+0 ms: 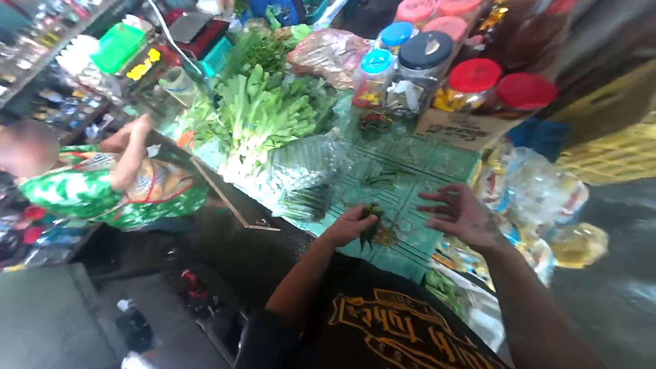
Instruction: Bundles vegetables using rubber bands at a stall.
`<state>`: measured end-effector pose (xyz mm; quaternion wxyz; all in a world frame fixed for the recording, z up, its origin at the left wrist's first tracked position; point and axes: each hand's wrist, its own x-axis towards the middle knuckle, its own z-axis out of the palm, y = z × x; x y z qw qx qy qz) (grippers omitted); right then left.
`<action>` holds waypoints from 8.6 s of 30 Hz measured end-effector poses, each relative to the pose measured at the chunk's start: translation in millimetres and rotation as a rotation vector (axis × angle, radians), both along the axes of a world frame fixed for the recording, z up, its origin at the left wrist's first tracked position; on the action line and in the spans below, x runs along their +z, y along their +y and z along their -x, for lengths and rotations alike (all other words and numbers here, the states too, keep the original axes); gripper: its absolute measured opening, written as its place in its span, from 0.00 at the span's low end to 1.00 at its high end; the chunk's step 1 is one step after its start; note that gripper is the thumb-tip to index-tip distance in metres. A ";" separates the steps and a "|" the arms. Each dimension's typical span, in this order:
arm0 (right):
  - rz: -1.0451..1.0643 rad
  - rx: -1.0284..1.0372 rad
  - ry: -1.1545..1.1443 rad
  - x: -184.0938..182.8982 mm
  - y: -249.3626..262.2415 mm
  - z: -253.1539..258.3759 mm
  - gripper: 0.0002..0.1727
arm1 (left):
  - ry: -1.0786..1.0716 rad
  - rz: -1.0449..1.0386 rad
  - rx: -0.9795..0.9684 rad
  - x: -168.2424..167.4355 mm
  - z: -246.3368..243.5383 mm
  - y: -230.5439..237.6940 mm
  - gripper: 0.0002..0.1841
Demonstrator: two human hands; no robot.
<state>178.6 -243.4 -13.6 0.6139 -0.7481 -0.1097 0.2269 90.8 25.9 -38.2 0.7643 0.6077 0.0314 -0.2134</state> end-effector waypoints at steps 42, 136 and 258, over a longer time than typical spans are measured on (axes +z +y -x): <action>-0.869 -0.023 0.222 -13.7 51.2 57.2 0.49 | -0.254 0.211 0.222 14.8 9.9 -35.6 0.26; 0.862 -0.323 0.218 -94.7 56.9 -30.1 0.22 | -0.396 -1.444 -0.483 -81.3 -169.3 -64.3 0.33; -0.073 0.072 -0.187 -42.7 7.0 25.8 0.69 | 0.065 -0.331 -0.203 -11.0 5.5 4.2 0.13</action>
